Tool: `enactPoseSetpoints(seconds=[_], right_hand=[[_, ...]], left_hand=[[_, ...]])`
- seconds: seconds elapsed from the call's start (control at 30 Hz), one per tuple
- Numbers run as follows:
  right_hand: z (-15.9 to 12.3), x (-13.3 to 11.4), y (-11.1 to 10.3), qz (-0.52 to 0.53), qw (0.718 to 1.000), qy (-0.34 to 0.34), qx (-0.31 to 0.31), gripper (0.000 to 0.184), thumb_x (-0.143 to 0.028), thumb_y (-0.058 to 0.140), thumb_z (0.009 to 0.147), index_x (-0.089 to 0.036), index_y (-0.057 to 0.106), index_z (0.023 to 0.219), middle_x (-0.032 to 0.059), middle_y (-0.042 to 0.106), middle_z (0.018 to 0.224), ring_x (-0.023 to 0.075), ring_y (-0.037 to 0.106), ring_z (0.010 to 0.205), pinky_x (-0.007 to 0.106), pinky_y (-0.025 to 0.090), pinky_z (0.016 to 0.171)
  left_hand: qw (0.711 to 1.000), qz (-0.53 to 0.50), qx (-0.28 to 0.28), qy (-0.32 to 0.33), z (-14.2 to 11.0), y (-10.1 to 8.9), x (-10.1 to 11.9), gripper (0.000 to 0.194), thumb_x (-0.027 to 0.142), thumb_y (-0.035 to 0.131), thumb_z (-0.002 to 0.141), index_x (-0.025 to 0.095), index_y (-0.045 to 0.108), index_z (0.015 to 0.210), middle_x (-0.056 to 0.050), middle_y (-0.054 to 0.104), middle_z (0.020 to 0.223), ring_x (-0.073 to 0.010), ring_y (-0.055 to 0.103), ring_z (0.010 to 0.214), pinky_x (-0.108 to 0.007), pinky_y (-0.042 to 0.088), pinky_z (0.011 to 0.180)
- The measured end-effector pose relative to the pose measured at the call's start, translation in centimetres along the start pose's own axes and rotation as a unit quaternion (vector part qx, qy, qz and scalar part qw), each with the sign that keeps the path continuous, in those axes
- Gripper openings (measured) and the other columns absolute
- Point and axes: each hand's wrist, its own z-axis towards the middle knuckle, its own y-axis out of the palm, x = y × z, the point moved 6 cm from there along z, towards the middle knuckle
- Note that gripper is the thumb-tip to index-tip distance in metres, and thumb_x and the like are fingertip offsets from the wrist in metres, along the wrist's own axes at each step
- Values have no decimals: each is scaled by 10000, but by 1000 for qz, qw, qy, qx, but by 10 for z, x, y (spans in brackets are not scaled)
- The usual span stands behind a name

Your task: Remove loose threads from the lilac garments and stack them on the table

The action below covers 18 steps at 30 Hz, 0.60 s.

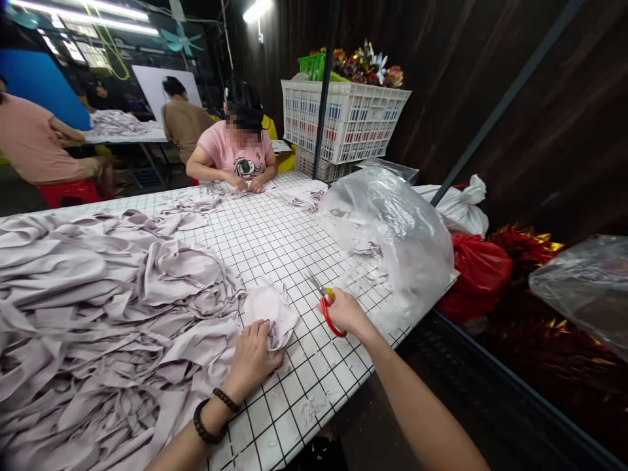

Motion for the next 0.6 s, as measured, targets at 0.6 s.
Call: enactPoseSetpoints(seconds=[0.6], right_hand=[[35, 30, -4, -81, 969, 9, 233, 157, -58, 456, 821, -169, 530, 904, 66, 637, 888, 178, 592, 822, 257, 423, 713]], left_hand=[[920, 298, 166, -192, 76, -280, -132, 817, 721, 447, 726, 73, 506, 1221, -246, 253, 1451, -446, 339, 1244, -612, 303, 942]])
